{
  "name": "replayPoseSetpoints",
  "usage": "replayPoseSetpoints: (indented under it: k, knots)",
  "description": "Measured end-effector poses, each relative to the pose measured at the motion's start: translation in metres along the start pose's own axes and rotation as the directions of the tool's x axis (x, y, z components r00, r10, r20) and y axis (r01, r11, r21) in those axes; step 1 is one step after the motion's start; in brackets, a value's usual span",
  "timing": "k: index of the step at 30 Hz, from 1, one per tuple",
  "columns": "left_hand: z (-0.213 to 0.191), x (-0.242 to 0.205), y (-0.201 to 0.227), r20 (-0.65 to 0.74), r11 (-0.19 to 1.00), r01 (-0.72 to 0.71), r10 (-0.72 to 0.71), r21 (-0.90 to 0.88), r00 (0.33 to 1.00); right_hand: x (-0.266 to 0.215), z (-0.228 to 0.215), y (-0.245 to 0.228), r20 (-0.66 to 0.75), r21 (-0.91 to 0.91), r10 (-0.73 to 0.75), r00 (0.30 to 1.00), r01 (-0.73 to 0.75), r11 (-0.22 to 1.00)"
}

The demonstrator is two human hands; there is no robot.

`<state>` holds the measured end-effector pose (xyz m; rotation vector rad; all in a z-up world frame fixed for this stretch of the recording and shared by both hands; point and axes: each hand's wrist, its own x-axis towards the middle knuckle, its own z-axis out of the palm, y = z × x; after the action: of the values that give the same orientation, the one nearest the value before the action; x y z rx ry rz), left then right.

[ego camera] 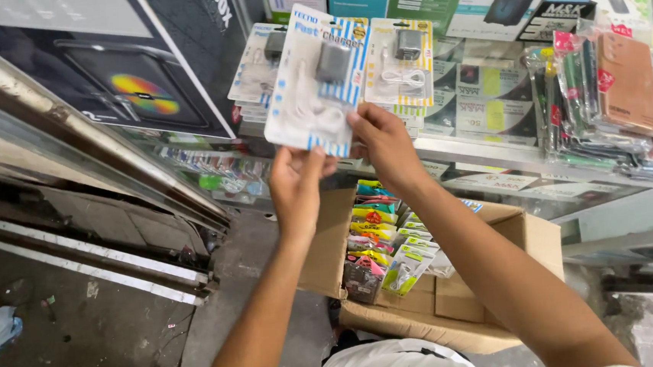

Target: Organizing and checking phone chargers in a storage box.

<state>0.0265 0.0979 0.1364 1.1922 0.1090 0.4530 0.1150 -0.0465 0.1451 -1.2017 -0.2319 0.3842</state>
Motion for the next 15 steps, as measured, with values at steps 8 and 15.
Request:
replayPoseSetpoints:
  k: [8, 15]
  knots:
    - [0.017, -0.105, -0.031, 0.423, 0.943, 0.301, -0.217, -0.142, 0.88, -0.13, -0.077, -0.009, -0.148, -0.242, -0.004, 0.989, -0.032, 0.97]
    - [0.033, -0.135, -0.078, 0.481, 0.708, 0.615, -0.428, -0.347, 0.765, -0.215, -0.112, -0.007, -0.298, -0.304, 0.033, 0.954, -0.127, 0.944]
